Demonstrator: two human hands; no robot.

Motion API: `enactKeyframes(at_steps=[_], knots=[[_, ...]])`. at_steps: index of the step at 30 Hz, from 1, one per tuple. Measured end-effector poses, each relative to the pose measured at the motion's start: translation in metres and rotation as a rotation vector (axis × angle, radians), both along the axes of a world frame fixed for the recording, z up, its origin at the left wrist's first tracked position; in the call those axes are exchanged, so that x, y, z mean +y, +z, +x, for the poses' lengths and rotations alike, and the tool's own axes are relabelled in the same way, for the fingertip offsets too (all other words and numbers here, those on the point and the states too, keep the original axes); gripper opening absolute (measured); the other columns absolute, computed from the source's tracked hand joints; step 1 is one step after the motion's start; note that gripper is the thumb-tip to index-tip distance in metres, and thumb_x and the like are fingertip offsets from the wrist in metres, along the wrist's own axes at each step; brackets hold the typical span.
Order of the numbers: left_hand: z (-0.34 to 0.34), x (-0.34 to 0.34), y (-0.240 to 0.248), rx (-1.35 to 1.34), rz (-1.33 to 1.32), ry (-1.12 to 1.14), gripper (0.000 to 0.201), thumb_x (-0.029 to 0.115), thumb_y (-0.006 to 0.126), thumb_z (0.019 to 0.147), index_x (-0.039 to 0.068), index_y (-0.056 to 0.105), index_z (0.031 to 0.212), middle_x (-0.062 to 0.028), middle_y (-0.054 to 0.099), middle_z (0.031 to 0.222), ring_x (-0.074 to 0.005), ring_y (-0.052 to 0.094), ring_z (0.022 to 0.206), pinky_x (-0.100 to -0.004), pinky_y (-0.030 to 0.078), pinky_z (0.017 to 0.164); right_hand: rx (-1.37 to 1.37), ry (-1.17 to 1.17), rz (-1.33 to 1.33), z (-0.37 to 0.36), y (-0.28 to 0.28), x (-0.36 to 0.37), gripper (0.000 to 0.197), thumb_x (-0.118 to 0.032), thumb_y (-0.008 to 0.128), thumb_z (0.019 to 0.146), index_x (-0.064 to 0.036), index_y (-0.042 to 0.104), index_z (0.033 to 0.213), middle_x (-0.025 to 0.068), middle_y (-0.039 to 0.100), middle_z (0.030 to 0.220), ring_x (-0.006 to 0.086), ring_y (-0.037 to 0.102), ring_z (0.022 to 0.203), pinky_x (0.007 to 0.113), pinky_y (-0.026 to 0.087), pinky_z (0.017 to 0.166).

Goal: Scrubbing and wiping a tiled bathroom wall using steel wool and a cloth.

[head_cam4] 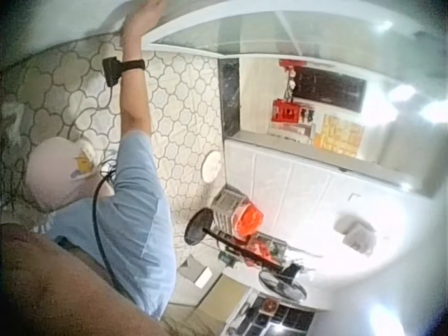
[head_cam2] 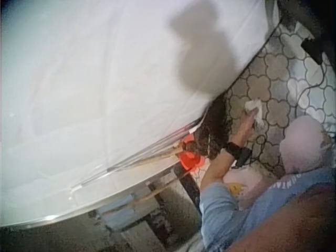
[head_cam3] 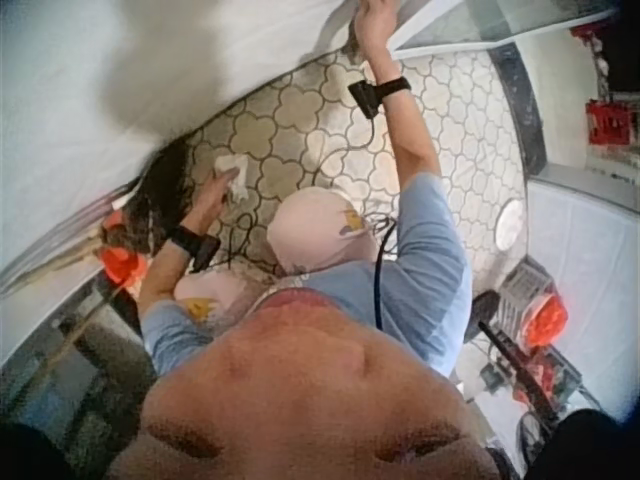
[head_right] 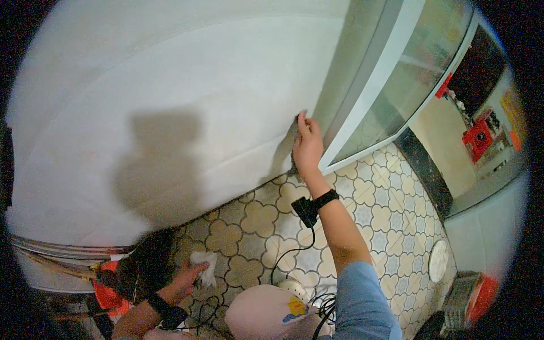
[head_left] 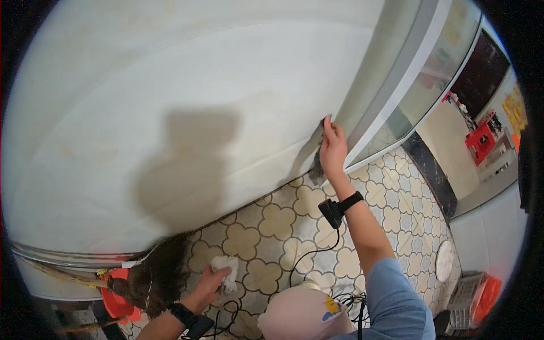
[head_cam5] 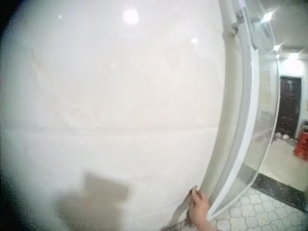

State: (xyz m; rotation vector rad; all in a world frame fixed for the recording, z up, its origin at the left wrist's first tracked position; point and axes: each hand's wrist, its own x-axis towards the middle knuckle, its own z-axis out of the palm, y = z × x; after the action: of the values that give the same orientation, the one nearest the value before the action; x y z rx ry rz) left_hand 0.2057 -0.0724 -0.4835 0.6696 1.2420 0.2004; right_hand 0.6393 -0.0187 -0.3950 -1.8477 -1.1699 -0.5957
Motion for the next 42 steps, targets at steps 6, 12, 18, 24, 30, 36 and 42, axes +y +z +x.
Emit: enactKeyframes(at_steps=[6,12,18,24,30,36,42], knots=[[0.004,-0.002,0.021,0.038,-0.001,0.018,0.062,0.013,0.068,0.080,0.001,0.032,0.130,-0.0127,0.051,0.114,-0.0243,0.057,0.099,-0.0383,0.052,0.075,-0.096,0.012,0.148,-0.008,0.021,0.012,0.052,0.006,0.051,0.084,-0.0138,0.048,0.132,0.0136,0.054,0.099,0.0305,0.055,0.085,0.033,0.046,0.074],[-0.004,0.002,-0.010,-0.011,0.000,-0.060,0.074,0.014,0.069,0.079,0.002,0.023,0.135,-0.0150,0.045,0.125,-0.0268,0.053,0.106,-0.0417,0.051,0.080,0.041,-0.052,0.018,0.002,0.003,0.005,0.050,0.005,0.052,0.084,-0.0124,0.050,0.131,0.0127,0.054,0.096,0.0297,0.055,0.084,0.033,0.046,0.074],[-0.007,0.000,-0.005,0.022,-0.014,-0.016,0.079,0.015,0.069,0.079,-0.001,0.019,0.138,-0.0157,0.043,0.128,-0.0279,0.049,0.112,-0.0406,0.050,0.083,-0.052,0.017,0.177,-0.018,0.026,0.017,0.050,0.006,0.051,0.083,-0.0098,0.049,0.130,0.0128,0.055,0.099,0.0301,0.055,0.087,0.034,0.046,0.074],[0.003,-0.002,0.008,0.009,0.092,-0.040,0.069,0.014,0.069,0.078,-0.002,0.029,0.132,-0.0152,0.048,0.123,-0.0266,0.055,0.103,-0.0379,0.051,0.080,0.155,-0.110,0.010,-0.005,-0.007,0.008,0.052,0.007,0.051,0.081,-0.0081,0.048,0.130,0.0145,0.056,0.103,0.0319,0.055,0.091,0.036,0.047,0.075],[0.000,-0.004,0.009,0.049,0.084,0.014,0.066,0.013,0.069,0.078,-0.002,0.031,0.130,-0.0144,0.050,0.118,-0.0261,0.056,0.100,-0.0383,0.051,0.079,-0.003,0.015,0.143,-0.019,0.024,0.019,0.051,0.006,0.050,0.082,-0.0082,0.048,0.130,0.0142,0.055,0.101,0.0322,0.055,0.089,0.036,0.046,0.075],[-0.003,-0.001,-0.011,0.001,0.084,-0.029,0.069,0.013,0.069,0.078,-0.002,0.029,0.132,-0.0152,0.049,0.119,-0.0264,0.055,0.101,-0.0391,0.052,0.078,0.211,-0.123,0.023,-0.006,-0.003,0.011,0.048,0.004,0.050,0.083,-0.0068,0.048,0.130,0.0147,0.054,0.101,0.0334,0.054,0.088,0.038,0.046,0.075],[-0.008,-0.001,-0.011,-0.038,0.029,-0.013,0.068,0.013,0.069,0.078,-0.002,0.029,0.131,-0.0150,0.049,0.117,-0.0262,0.056,0.101,-0.0393,0.052,0.077,0.087,-0.040,0.131,-0.006,0.012,0.022,0.045,0.000,0.049,0.087,-0.0081,0.047,0.131,0.0158,0.054,0.098,0.0325,0.055,0.085,0.036,0.046,0.073]])
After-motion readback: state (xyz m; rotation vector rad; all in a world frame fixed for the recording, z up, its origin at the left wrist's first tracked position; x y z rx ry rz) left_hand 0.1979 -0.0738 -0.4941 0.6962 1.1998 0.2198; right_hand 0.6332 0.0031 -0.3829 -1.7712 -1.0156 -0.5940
